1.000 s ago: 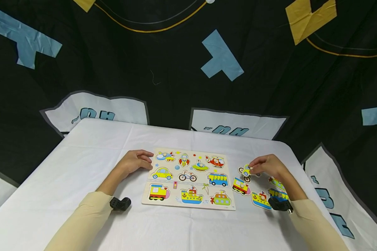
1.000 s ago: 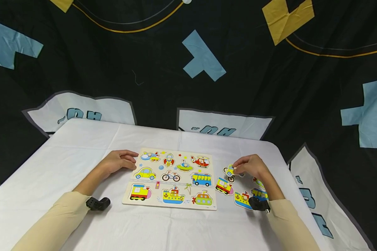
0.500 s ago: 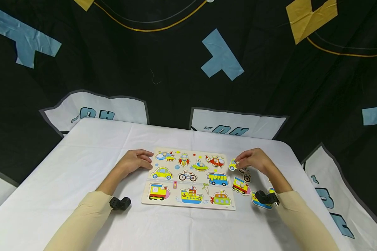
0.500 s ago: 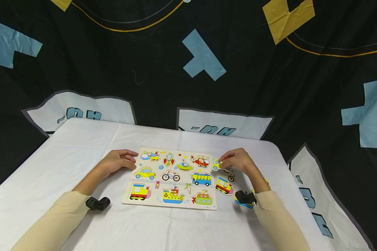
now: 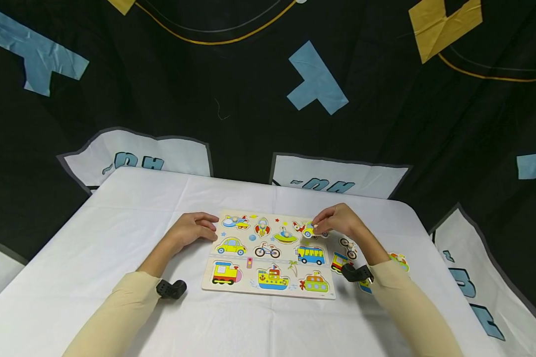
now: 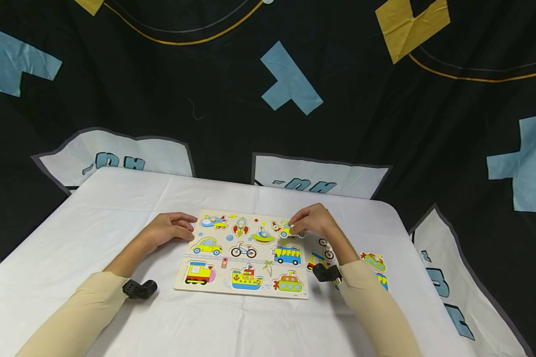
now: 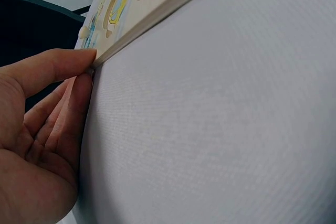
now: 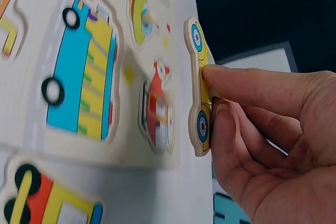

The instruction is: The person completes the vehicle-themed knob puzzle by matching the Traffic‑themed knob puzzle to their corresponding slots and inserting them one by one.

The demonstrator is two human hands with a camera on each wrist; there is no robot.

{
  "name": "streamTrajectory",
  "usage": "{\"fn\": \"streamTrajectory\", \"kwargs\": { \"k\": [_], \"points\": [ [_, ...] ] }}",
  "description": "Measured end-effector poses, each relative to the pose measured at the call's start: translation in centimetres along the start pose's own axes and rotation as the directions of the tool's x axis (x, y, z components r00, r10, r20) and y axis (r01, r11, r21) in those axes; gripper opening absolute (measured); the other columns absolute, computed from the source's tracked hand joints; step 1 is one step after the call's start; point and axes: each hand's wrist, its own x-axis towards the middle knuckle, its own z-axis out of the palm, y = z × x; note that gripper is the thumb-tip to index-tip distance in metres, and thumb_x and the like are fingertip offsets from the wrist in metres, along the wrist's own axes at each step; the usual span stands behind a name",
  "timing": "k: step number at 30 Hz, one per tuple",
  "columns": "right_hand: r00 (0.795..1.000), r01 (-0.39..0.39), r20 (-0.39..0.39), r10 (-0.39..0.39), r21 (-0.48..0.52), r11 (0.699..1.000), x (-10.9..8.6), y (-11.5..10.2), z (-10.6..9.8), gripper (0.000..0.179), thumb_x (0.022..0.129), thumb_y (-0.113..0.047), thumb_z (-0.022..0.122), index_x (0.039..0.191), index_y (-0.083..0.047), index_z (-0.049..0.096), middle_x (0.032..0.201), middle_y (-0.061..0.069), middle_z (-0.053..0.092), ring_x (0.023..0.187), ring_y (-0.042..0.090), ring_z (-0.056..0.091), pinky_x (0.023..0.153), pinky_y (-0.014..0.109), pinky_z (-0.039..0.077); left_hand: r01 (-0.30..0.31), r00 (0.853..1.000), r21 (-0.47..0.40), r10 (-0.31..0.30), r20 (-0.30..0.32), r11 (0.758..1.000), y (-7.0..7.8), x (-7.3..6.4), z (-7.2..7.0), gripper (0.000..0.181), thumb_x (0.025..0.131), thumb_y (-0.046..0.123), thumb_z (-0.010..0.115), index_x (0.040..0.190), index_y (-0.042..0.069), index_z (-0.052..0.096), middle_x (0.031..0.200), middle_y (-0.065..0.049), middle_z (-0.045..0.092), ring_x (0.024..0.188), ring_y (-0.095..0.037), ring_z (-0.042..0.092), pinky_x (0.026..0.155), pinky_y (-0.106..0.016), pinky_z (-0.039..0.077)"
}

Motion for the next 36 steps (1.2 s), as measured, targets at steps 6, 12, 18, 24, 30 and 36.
{"fn": "streamTrajectory", "kwargs": {
  "k": [6,12,18,24,30,36],
  "points": [
    [1.000,0.018,-0.005,-0.018,-0.014,1.000,0.4,-1.5,1.5,0.020,0.073,-0.014,0.088,0.091,-0.008,0.080,0.090,0.004,0.078,0.084,0.017,0.068,0.086,0.045,0.052,0.002,1.000,-0.001,-0.002,0.006,1.000,0.0,0.0,0.0,0.057,0.075,0.014,0.085,0.130,0.009,0.067,0.090,-0.001,0.074,0.089,-0.018,0.065,0.081,-0.026,0.049],
    [1.000,0.018,0.006,-0.017,-0.049,0.999,0.9,-2.7,3.3,0.018,0.073,-0.016,0.089,0.087,-0.011,0.080,0.088,0.003,0.077,0.080,0.018,0.063,0.079,0.042,0.052,0.004,1.000,-0.002,-0.004,0.004,1.000,0.1,-0.1,0.1,0.058,0.075,0.014,0.085,0.129,0.010,0.067,0.090,-0.001,0.074,0.089,-0.018,0.065,0.082,-0.026,0.050],
    [0.999,0.045,0.029,-0.043,-0.074,0.996,1.2,-3.9,5.0,0.016,0.073,-0.017,0.089,0.086,-0.012,0.081,0.088,0.001,0.077,0.078,0.018,0.059,0.068,0.031,0.048,0.003,1.000,0.003,-0.003,0.001,1.000,0.0,0.0,0.1,0.057,0.075,0.014,0.085,0.129,0.010,0.066,0.089,-0.001,0.073,0.089,-0.019,0.065,0.083,-0.028,0.049],
    [0.996,0.065,0.065,-0.061,-0.054,0.996,1.3,-5.7,6.8,0.014,0.073,-0.015,0.089,0.083,-0.012,0.080,0.085,0.001,0.077,0.076,0.017,0.060,0.070,0.033,0.049,0.004,1.000,0.001,-0.004,-0.005,1.000,0.0,0.1,0.0,0.058,0.075,0.015,0.085,0.130,0.009,0.066,0.089,0.000,0.073,0.088,-0.018,0.064,0.081,-0.026,0.049],
    [0.993,0.083,0.093,-0.079,-0.038,0.996,1.3,-7.1,8.5,0.013,0.073,-0.013,0.089,0.082,-0.012,0.081,0.081,-0.001,0.076,0.071,0.016,0.062,0.072,0.036,0.053,0.008,1.000,0.000,-0.008,-0.008,1.000,0.0,0.0,0.0,0.058,0.076,0.014,0.085,0.130,0.010,0.066,0.089,0.000,0.073,0.088,-0.018,0.065,0.081,-0.026,0.050],
    [0.991,0.081,0.106,-0.078,-0.031,0.996,1.3,-8.0,9.9,0.014,0.072,-0.013,0.090,0.082,-0.013,0.081,0.079,-0.002,0.076,0.069,0.013,0.065,0.068,0.030,0.052,0.008,1.000,-0.006,-0.008,-0.005,1.000,0.1,-0.1,0.0,0.058,0.075,0.013,0.085,0.130,0.009,0.066,0.090,-0.001,0.073,0.087,-0.017,0.065,0.079,-0.025,0.050]
  ]
}}
